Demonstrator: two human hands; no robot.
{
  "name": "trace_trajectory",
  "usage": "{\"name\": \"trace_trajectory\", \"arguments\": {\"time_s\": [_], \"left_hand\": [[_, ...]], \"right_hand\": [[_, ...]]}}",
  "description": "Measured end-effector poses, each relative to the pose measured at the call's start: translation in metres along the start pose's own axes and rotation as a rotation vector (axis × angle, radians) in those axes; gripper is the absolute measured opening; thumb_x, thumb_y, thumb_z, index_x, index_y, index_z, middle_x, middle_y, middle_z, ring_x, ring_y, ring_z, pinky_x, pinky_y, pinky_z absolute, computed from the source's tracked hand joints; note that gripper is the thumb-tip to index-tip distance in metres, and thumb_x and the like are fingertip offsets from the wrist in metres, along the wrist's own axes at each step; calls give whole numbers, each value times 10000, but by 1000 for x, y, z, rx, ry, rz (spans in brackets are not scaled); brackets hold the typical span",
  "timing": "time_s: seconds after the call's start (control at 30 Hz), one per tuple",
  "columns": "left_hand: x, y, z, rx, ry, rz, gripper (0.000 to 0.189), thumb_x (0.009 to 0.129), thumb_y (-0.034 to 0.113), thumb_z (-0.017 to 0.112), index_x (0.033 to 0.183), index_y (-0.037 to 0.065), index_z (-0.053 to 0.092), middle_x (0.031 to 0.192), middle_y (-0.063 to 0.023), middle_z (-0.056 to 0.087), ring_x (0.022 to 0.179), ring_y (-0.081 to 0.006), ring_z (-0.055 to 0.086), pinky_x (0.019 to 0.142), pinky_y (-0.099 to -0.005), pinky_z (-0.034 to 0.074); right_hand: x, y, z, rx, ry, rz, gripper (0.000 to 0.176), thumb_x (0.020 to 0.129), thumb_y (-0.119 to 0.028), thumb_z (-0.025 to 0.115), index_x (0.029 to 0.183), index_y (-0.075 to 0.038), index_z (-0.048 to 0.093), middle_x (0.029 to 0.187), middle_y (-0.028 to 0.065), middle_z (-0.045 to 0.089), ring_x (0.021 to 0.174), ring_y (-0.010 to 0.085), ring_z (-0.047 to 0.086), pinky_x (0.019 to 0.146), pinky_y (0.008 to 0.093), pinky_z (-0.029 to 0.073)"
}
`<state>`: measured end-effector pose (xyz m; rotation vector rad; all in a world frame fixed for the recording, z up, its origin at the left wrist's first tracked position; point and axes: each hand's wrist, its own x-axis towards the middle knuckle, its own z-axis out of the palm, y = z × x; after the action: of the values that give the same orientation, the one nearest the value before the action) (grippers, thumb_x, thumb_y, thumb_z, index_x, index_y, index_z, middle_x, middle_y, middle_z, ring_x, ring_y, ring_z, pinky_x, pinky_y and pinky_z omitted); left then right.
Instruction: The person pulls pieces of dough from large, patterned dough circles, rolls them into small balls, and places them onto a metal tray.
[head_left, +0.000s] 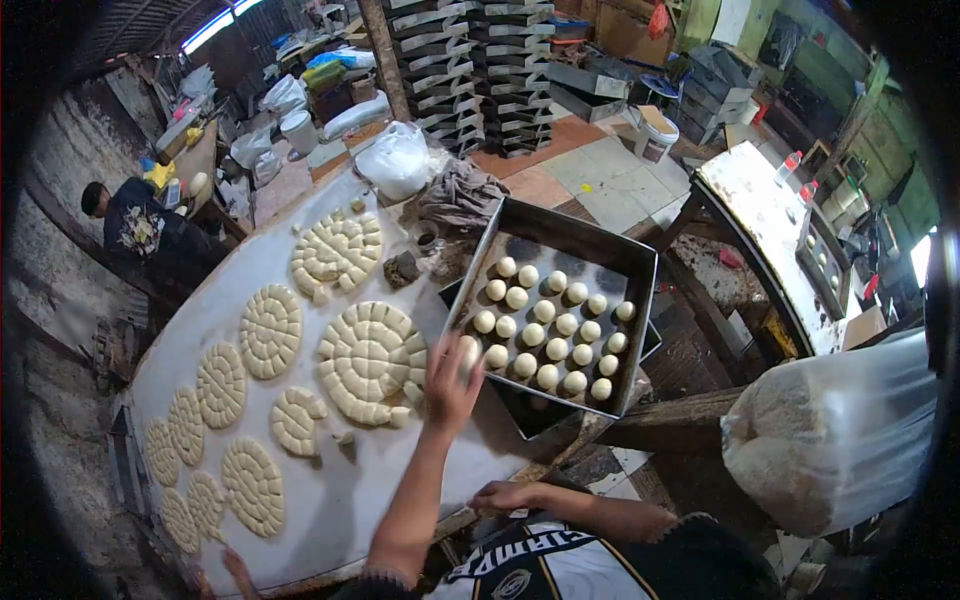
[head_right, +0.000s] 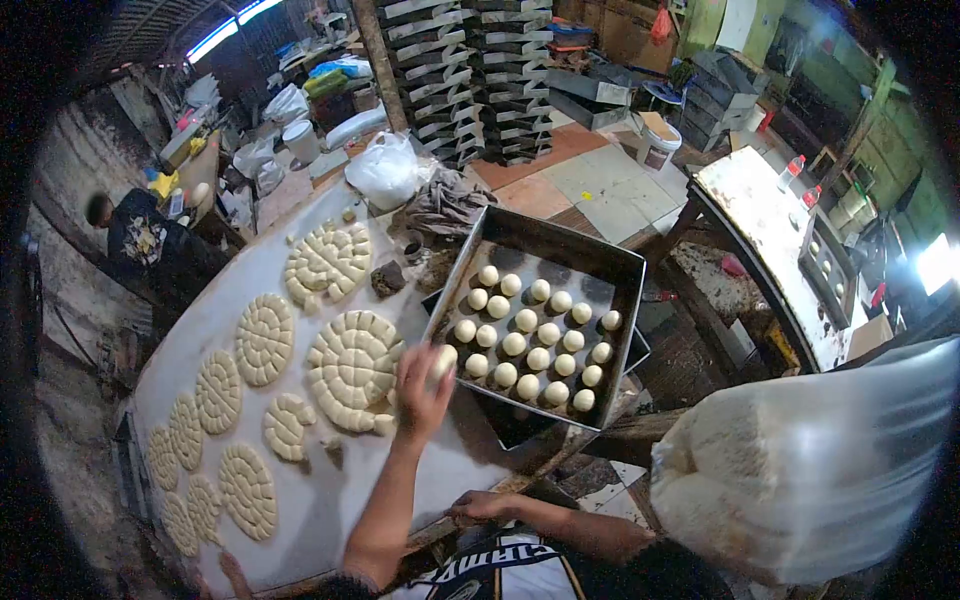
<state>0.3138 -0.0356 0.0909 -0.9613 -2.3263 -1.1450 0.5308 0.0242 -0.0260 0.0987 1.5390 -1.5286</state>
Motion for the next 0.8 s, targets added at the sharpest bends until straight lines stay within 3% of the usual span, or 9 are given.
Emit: {"name": "trace_trajectory", "arguments": {"time_s": [0.03, 0.13, 0.2, 0.33, 0.37, 0.53, 0.6, 0.67, 0.8], "left_hand": [[53, 0, 36, -55, 8, 33, 481, 921, 124, 786, 1362, 24, 622, 1361, -227, 594, 1225, -433, 609, 1051, -488, 509], [171, -46, 157, -179, -209, 7, 430, 930, 121, 758, 1324, 28, 613, 1312, -225, 569, 1210, -445, 600, 1015, -499, 529], [192, -86, 219, 28, -448, -59, 457, 928, 177, 767, 1331, 29, 611, 1326, -229, 553, 1248, -461, 577, 1041, -520, 515], [185, -97, 245, 80, -601, -194, 539, 971, 264, 724, 1423, 10, 576, 1427, -251, 526, 1417, -469, 437, 1191, -530, 403], [172, -98, 247, -19, -420, -176, 526, 999, 214, 679, 1454, -13, 544, 1465, -272, 509, 1403, -471, 461, 1179, -533, 414], [79, -42, 92, -236, -43, -159, 394, 1026, 96, 600, 1406, -8, 573, 1364, -255, 589, 1285, -435, 558, 1091, -504, 468], [0, -31, 18, -182, 88, -119, 281, 1000, 50, 624, 1276, 13, 662, 1201, -191, 684, 1112, -397, 642, 983, -467, 519], [-107, -43, -51, -20, 54, -283, 230, 961, 25, 661, 1186, 36, 703, 1059, -160, 726, 1002, -358, 697, 890, -429, 564], [-338, -66, -192, 119, 102, -875, 152, 985, 31, 631, 1094, -5, 730, 1041, -175, 752, 978, -334, 733, 910, -410, 582]], "right_hand": [[-34, -11, -11, 222, 47, 44, 271, 924, -244, 659, 1063, -27, 742, 1020, 149, 745, 958, 232, 686, 847, 426, 544], [-76, 13, -68, -158, 384, -730, 272, 969, -206, 608, 1133, -27, 730, 1003, 128, 727, 968, 195, 666, 860, 398, 537], [-111, -27, -108, 142, 619, -337, 246, 969, -133, 601, 1167, -8, 676, 1084, 137, 714, 988, 204, 668, 873, 376, 527], [-174, -179, -153, -182, 1597, -638, 296, 925, -107, 722, 1183, 7, 631, 1013, 191, 657, 932, 272, 674, 820, 416, 546], [-174, -197, -180, -331, 1752, -743, 310, 913, -116, 748, 1172, 13, 634, 1044, 202, 654, 966, 315, 672, 832, 427, 549], [-48, -199, -354, -614, 1923, -931, 425, 841, -202, 838, 1175, -3, 665, 1206, 235, 628, 1127, 423, 621, 962, 509, 518], [-4, -141, -378, -1036, 1571, -207, 430, 840, -236, 823, 1189, -27, 684, 1243, 231, 619, 1188, 420, 585, 975, 535, 511], [11, -133, -374, -845, 1836, -472, 484, 732, -116, 760, 1207, -50, 701, 1243, 198, 641, 1233, 434, 572, 1083, 543, 439], [-2, -175, -219, -535, 2068, -709, 299, 837, -6, 673, 1136, 3, 665, 1064, 153, 678, 1088, 361, 598, 980, 486, 464]]}}
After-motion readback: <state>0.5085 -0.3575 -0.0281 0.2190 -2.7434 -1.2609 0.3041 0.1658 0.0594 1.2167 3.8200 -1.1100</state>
